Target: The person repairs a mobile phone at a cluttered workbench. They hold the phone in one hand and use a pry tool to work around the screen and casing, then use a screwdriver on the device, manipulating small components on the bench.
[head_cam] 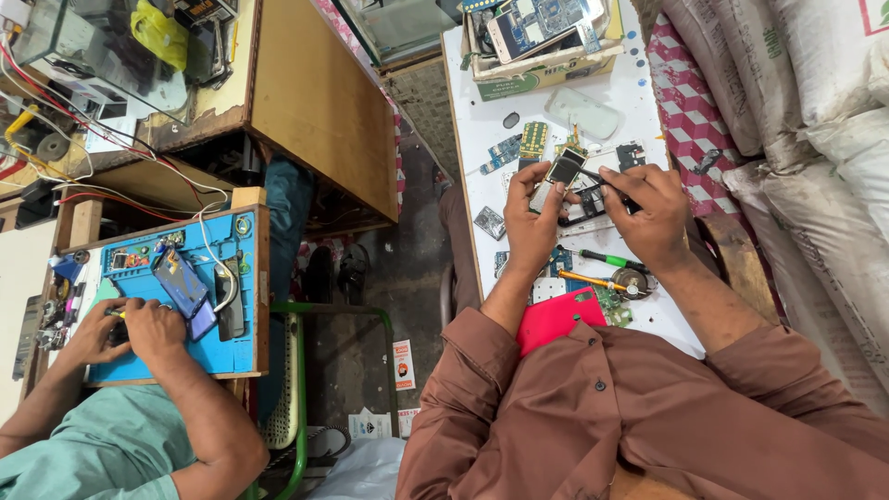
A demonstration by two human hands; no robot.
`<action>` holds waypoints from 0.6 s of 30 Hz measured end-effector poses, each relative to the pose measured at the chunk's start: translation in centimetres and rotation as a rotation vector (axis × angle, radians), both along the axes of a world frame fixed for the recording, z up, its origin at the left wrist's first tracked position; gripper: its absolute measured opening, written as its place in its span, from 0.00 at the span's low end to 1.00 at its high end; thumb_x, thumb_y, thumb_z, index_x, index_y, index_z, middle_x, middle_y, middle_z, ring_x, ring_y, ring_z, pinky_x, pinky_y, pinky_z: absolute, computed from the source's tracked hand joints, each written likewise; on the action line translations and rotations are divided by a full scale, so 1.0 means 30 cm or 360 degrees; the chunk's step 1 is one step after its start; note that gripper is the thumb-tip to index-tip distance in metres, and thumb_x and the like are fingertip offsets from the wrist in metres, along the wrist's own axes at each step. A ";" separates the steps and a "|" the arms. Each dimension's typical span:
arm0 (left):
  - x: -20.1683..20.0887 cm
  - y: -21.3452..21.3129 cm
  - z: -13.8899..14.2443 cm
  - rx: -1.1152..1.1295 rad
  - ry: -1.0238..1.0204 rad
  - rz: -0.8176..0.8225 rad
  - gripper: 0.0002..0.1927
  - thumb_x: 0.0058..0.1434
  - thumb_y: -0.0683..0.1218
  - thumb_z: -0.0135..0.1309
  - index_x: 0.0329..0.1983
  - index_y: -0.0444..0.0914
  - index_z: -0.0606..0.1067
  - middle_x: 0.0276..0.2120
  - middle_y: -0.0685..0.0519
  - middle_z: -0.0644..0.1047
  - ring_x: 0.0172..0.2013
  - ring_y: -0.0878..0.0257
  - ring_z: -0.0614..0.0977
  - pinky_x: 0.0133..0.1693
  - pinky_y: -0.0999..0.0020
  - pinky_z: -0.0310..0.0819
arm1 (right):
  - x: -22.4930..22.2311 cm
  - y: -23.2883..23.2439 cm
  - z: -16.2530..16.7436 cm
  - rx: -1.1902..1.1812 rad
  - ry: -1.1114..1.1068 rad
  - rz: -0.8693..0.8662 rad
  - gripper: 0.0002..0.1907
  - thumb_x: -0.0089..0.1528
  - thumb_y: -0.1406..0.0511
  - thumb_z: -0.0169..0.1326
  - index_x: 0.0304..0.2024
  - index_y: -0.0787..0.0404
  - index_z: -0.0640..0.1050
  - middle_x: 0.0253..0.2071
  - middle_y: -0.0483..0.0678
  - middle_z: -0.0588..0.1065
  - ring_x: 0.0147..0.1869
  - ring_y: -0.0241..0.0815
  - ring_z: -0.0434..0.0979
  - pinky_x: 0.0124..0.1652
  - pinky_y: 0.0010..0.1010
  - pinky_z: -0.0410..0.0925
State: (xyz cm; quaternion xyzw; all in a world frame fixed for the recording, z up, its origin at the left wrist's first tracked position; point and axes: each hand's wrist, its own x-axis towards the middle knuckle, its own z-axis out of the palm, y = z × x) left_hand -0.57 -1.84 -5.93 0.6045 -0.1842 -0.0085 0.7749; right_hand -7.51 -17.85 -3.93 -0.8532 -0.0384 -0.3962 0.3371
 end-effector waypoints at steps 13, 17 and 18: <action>-0.001 -0.001 -0.003 0.0022 -0.0020 -0.0003 0.18 0.72 0.38 0.50 0.63 0.31 0.65 0.52 0.44 0.74 0.39 0.65 0.84 0.34 0.77 0.76 | 0.000 0.000 0.004 0.0024 0.0012 0.0011 0.16 0.63 0.72 0.66 0.53 0.57 0.84 0.41 0.46 0.78 0.44 0.41 0.73 0.46 0.32 0.67; 0.004 -0.002 -0.005 -0.0013 0.0012 -0.0013 0.19 0.71 0.38 0.50 0.64 0.31 0.64 0.55 0.44 0.73 0.39 0.65 0.83 0.34 0.77 0.75 | -0.001 0.000 0.006 -0.0001 0.0050 -0.0017 0.16 0.62 0.72 0.66 0.53 0.57 0.85 0.40 0.46 0.78 0.42 0.41 0.72 0.45 0.33 0.66; 0.002 -0.001 -0.006 -0.0002 0.0011 -0.0008 0.20 0.71 0.38 0.50 0.65 0.31 0.64 0.55 0.43 0.73 0.39 0.65 0.83 0.34 0.77 0.75 | -0.004 0.004 0.006 -0.0006 0.0039 0.0008 0.16 0.62 0.72 0.66 0.53 0.57 0.84 0.40 0.45 0.78 0.43 0.42 0.72 0.46 0.32 0.66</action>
